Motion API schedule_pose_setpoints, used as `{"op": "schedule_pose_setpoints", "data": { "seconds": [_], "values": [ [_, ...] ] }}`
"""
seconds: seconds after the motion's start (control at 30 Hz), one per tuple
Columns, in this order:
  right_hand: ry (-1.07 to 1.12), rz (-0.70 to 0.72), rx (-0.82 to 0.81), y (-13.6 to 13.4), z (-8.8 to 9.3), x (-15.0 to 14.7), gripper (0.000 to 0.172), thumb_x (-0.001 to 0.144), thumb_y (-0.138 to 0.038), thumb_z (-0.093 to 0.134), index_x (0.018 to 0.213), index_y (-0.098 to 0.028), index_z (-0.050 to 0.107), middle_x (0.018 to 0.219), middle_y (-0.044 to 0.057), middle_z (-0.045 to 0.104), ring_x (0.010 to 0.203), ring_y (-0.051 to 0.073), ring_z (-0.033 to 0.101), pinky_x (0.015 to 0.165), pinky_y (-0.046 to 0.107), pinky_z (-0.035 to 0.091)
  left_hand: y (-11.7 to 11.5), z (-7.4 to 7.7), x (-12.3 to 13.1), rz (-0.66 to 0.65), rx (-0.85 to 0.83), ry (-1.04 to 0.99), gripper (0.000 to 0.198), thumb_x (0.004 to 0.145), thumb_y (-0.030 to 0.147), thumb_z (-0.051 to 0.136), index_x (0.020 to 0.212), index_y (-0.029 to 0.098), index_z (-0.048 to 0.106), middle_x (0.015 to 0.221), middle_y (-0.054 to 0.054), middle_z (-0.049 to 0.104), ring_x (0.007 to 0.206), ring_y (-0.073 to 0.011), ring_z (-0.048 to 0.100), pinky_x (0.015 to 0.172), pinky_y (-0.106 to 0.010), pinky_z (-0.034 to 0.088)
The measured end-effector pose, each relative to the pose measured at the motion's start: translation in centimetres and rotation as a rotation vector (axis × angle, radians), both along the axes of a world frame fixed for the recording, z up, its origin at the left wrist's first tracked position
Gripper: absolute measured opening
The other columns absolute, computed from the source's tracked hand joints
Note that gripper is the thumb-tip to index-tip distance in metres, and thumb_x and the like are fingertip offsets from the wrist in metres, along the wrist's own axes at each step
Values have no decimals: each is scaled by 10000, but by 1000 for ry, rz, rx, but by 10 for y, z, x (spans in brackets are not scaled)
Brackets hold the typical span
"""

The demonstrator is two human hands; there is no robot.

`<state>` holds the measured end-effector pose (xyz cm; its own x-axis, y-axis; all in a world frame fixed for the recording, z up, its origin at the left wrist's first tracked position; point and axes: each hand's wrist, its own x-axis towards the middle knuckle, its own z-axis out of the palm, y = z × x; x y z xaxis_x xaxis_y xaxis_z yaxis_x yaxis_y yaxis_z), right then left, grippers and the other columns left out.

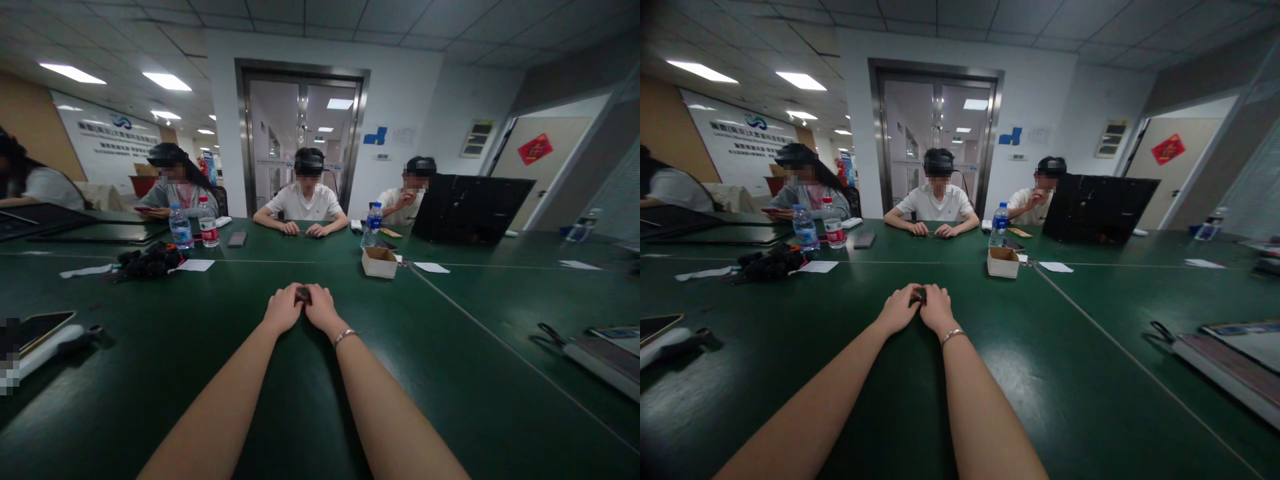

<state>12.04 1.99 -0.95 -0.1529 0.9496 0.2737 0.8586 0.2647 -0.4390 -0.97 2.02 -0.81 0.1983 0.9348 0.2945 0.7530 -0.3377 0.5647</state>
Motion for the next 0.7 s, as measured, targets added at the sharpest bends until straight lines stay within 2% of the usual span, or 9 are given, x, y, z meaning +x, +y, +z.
{"op": "schedule_pose_setpoints", "data": {
  "seconds": [0.13,0.27,0.43,0.57,0.63,0.7],
  "values": [
    [-29,56,2,5,-2,4,375,787,-135,472,1139,-199,585,1119,85,569,990,226,471,869,348,358,2,-7,-10,-63,1,-53,302,798,264,563,1099,231,559,1025,-57,660,991,-211,584,888,-356,436],
    [-2,76,0,6,-5,4,392,770,-85,466,1130,-186,584,1114,96,545,1022,221,472,902,358,373,4,-8,-13,-66,-5,-93,321,772,264,601,1087,220,559,1016,-62,656,976,-202,589,875,-342,444],
    [232,150,59,10,-12,5,411,748,-3,449,1102,-174,570,1131,84,492,1042,158,504,936,311,404,7,-10,-11,-66,-8,-173,296,786,278,582,1074,224,542,940,-41,652,904,-183,597,805,-311,466],
    [459,44,72,13,-12,5,406,676,-74,613,1066,-160,540,1113,73,481,919,138,563,861,303,467,11,-11,-13,-48,-30,-287,251,802,249,544,1050,215,566,926,-40,628,849,-160,598,781,-293,481],
    [504,0,40,13,-11,5,334,644,-117,667,959,-153,560,1026,54,518,856,139,579,809,303,487,12,-10,-14,-47,-17,-325,242,813,250,524,1040,216,601,962,-51,605,862,-159,596,813,-304,485],
    [497,17,26,12,-9,5,249,641,-116,669,869,-159,576,948,33,553,830,137,585,791,302,488,14,-10,-15,-60,-9,-350,238,828,256,505,1020,222,641,1003,-60,584,898,-162,597,863,-317,482]
  ]
}}
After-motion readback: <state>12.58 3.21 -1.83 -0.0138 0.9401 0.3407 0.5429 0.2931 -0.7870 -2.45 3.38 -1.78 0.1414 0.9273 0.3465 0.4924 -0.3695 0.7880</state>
